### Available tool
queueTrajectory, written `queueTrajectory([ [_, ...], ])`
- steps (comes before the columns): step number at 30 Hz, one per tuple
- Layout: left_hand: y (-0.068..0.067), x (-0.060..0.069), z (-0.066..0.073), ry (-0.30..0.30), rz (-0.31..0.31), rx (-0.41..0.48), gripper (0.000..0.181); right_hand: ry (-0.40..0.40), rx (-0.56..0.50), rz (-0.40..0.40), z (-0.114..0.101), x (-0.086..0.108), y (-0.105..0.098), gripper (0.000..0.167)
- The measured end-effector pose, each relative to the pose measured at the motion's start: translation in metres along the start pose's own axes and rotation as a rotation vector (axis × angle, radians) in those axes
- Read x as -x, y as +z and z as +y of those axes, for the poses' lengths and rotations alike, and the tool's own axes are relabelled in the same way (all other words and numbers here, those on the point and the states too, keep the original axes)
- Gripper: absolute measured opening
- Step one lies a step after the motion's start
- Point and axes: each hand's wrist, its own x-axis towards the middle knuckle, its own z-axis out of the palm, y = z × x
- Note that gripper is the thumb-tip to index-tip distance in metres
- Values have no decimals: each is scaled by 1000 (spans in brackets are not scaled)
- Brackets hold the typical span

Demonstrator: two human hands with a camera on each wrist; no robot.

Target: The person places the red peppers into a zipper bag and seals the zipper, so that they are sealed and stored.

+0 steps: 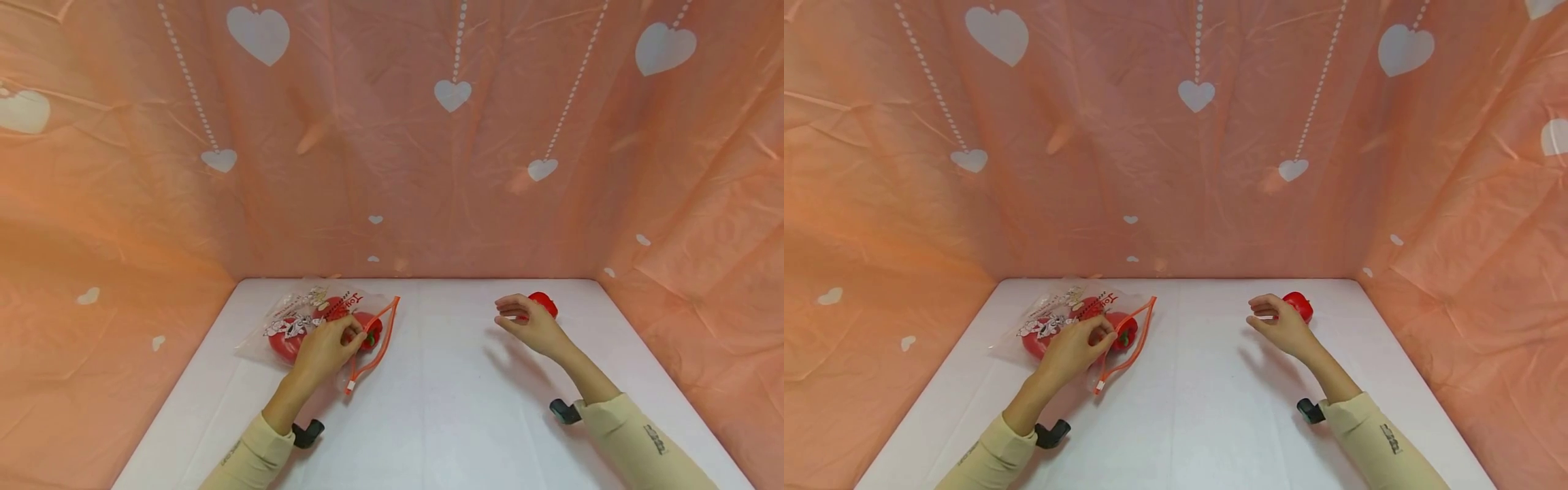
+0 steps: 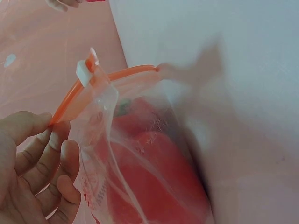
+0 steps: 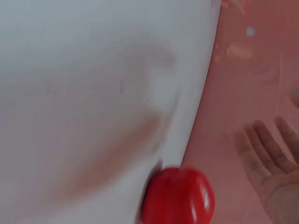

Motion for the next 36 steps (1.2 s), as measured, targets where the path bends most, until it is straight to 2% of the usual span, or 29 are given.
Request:
queueTrajectory([
  [6,0,0,-1,-6,-5,-5,10,-45,31,43,13,-3,-15,34],
  [11,1,0,-2,-12,-13,-10,9,-16,124,59,21,-4,-24,37],
  [16,1,0,-2,-11,-9,-7,9,49,189,32,27,-5,-34,42],
  [24,0,-1,-1,-22,-8,3,10,84,287,9,35,-6,-47,48],
  [32,0,-1,0,-21,-8,9,9,92,313,-22,51,-10,-56,61],
  [36,0,-1,0,-18,-7,13,9,127,318,-55,57,-11,-58,71],
])
